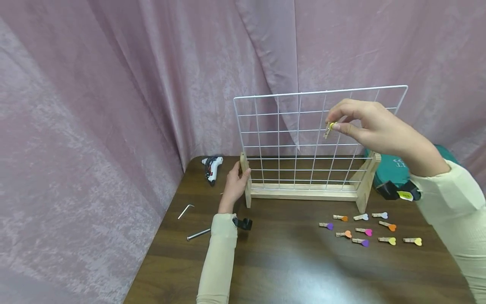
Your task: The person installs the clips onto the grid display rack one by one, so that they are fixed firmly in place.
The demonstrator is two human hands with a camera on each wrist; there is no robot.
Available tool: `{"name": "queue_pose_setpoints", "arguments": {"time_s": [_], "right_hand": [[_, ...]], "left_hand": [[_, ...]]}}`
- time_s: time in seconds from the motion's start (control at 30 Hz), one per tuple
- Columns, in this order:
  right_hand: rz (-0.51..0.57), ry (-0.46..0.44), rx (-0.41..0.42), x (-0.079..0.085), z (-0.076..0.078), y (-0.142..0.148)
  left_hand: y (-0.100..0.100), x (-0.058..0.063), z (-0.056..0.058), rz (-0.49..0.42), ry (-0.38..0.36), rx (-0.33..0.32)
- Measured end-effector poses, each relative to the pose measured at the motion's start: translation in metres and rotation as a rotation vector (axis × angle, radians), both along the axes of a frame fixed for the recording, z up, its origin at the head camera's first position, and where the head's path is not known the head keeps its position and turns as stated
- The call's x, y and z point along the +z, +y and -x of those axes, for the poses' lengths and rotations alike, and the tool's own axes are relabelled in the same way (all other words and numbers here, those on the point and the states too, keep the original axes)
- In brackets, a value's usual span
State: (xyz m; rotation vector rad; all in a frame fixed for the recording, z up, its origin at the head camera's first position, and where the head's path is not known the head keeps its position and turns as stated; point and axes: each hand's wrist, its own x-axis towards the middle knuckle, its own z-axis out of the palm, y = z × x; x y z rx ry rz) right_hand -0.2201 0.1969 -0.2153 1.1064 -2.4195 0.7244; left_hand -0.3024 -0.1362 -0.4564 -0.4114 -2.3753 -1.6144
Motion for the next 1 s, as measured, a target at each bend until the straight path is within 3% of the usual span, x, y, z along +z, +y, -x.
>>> {"name": "queue_pose_setpoints", "arguments": {"time_s": [0.37,0.8,0.87,1.0], "right_hand": [[-0.002,0.065,-0.063,0.036,0.013,-0.038],[0.010,0.058,-0.132,0.060,0.037,-0.079],[0.010,0.045,-0.136,0.064,0.040,-0.087],[0.028,0.054,-0.117,0.067,0.051,-0.103]], "left_hand": [[0.004,-0.002,0.001,-0.017,-0.003,-0.016],[0.010,-0.004,0.001,0.002,0.012,-0.024],[0.011,0.004,-0.005,-0.003,0.018,-0.039],[0.009,0.005,-0.006,-0.017,0.014,-0.050]]}}
